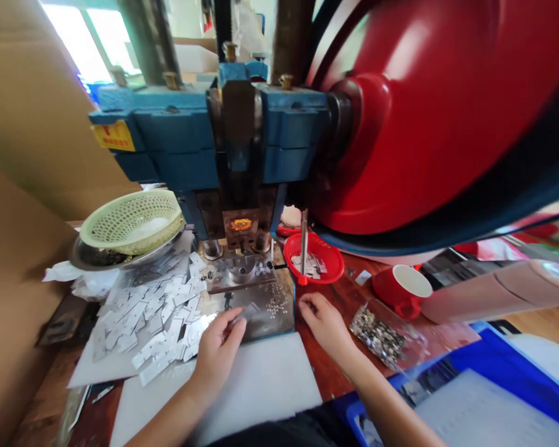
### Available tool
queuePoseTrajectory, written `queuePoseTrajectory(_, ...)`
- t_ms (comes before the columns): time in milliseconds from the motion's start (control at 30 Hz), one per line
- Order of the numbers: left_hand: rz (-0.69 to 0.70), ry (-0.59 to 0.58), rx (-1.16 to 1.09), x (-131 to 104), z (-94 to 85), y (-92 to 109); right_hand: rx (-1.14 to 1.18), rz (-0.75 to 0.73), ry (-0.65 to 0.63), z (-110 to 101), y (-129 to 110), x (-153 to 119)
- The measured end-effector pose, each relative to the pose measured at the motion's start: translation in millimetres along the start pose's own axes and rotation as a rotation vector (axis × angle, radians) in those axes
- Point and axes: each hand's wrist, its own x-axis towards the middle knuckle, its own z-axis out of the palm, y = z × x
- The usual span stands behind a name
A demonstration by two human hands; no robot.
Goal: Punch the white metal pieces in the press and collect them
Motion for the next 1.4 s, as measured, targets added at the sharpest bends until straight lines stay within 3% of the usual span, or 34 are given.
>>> queuePoseTrajectory(67,-0.055,-0.003,-0.054,3,-3.6,10,0.032,-0.095,0.051,1,-25,19)
queuePoseTrajectory(200,-0.15,0.025,-0.235,10,-14.5,21,-0.019,-0.422,0.142,16,-78,65)
queuePoseTrajectory(300,-0.217,0.059,-0.427,13,-23.4,20,-0.078,-0.554,0.19,28,-98,91)
queuePoseTrajectory(400,-0.309,0.083,-0.623,16,-30.4,17,-0.181,-0.598,0.188,31,-101,102)
queuePoseTrajectory(600,-0.487,0.092,-0.898,26,-37.6,24,-0.252,-0.679,0.13,22,-85,94)
queuePoseTrajectory(867,-0.582,0.041,-1.008,39,-32.5,39,-0.35,-0.674,0.151,23,-81,90)
queuePoseTrajectory(967,-0.594,0.039,-1.0,41,-30.0,42,-0.246,-0.64,0.165,18,-84,88)
queuePoseTrajectory(1067,-0.529,0.03,-0.89,41,-27.6,44,0.058,-0.47,0.09,15,-86,80)
queuePoseTrajectory(1167,-0.351,-0.035,-0.583,43,-25.0,44,0.374,-0.192,-0.165,17,-89,69)
queuePoseTrajectory(1233,-0.176,-0.039,-0.308,46,-23.1,44,0.514,-0.092,-0.309,20,-92,64)
queuePoseTrajectory(1300,-0.001,0.008,-0.079,52,-21.1,43,0.577,-0.078,-0.32,23,-93,63)
queuePoseTrajectory(1400,0.194,0.065,0.112,66,-17.6,44,0.501,-0.169,-0.158,27,-92,71)
